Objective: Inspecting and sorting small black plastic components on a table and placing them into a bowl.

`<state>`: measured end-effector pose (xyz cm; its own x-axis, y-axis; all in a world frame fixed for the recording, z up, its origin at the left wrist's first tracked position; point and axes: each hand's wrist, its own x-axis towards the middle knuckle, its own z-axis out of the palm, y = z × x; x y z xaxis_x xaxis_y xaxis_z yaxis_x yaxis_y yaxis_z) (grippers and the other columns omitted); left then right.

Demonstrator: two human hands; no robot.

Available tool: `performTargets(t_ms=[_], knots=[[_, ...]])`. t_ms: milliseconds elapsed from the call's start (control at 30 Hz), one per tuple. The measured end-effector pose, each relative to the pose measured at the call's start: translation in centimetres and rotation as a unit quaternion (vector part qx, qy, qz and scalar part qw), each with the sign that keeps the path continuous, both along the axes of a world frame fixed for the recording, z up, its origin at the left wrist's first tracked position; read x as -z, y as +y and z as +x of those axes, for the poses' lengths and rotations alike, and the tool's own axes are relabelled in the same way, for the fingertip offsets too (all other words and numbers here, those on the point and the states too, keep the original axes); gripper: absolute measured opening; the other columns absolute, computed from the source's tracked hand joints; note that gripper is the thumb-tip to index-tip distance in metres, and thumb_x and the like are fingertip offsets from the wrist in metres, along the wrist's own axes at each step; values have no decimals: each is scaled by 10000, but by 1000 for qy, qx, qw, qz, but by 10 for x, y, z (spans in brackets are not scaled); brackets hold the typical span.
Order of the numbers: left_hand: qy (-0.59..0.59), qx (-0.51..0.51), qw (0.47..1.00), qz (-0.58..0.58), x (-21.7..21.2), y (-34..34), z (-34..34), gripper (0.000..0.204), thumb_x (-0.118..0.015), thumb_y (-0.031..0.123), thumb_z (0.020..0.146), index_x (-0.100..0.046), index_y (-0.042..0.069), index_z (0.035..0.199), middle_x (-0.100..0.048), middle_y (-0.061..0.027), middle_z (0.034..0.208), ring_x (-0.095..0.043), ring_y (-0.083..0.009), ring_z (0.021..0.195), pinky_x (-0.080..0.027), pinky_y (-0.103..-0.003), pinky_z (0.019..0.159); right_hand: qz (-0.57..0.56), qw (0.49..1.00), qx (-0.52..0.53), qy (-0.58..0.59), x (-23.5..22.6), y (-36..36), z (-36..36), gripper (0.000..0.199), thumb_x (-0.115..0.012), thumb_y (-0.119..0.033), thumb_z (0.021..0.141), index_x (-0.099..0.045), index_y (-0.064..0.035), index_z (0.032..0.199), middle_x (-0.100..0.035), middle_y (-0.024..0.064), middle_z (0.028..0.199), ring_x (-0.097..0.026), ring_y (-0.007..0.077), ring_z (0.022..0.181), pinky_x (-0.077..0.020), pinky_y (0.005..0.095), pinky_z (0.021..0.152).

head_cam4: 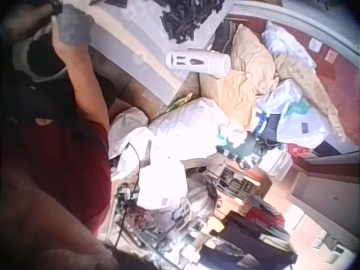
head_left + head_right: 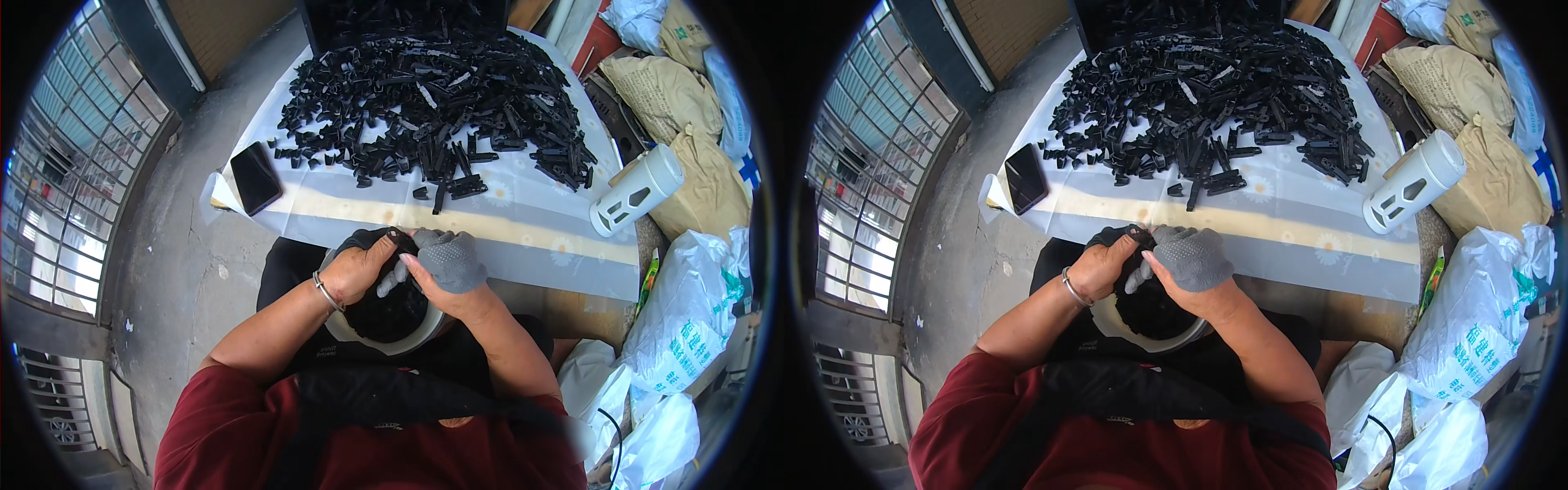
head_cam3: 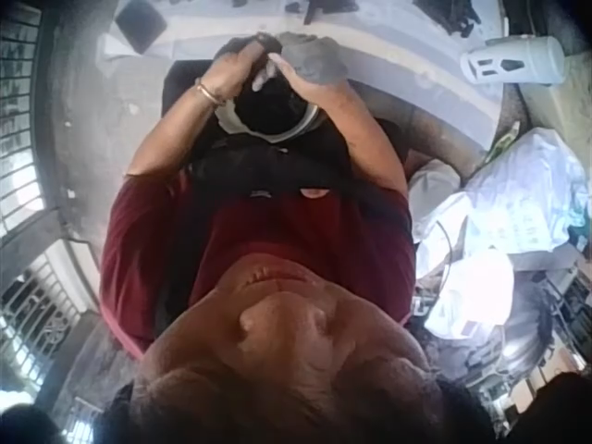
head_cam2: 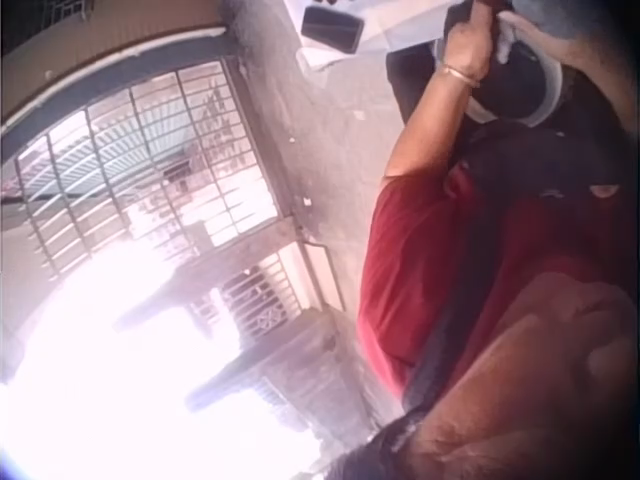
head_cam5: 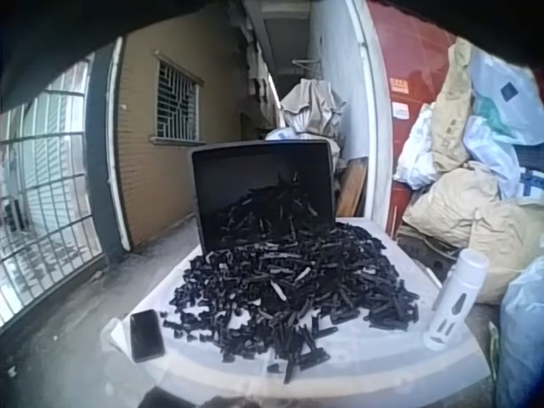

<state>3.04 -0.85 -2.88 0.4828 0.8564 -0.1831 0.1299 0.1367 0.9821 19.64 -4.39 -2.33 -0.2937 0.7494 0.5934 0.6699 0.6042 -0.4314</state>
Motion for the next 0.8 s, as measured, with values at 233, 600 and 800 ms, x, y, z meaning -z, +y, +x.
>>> performTargets(t_ms=[233,600,800], knots=[[76,-39,995,53,-12,1,-3,392,-384,349,943,-600,27,886,-586,-44,695,-516,-144,612,-422,-284,584,21,999,20,-23,-6,-1,20,194,-599,-205,797,-610,-58,924,-614,89,778,-573,270,691,-422,374,629],[174,-7,955,240,-17,-2,7,360,-356,267,934,-583,6,836,-587,-205,718,-553,-376,666,-444,-391,627,14,977,92,-189,3,-7,-4,269,-603,-227,769,-605,-62,982,-604,98,862,-559,275,747,-414,404,682],[353,143,846,374,-13,19,-18,376,-398,297,921,-578,3,771,-589,-185,704,-563,-353,647,-448,-411,599,-32,991,14,-129,7,1,2,237,-587,-249,788,-608,-42,902,-602,134,867,-564,319,788,-433,421,702]])
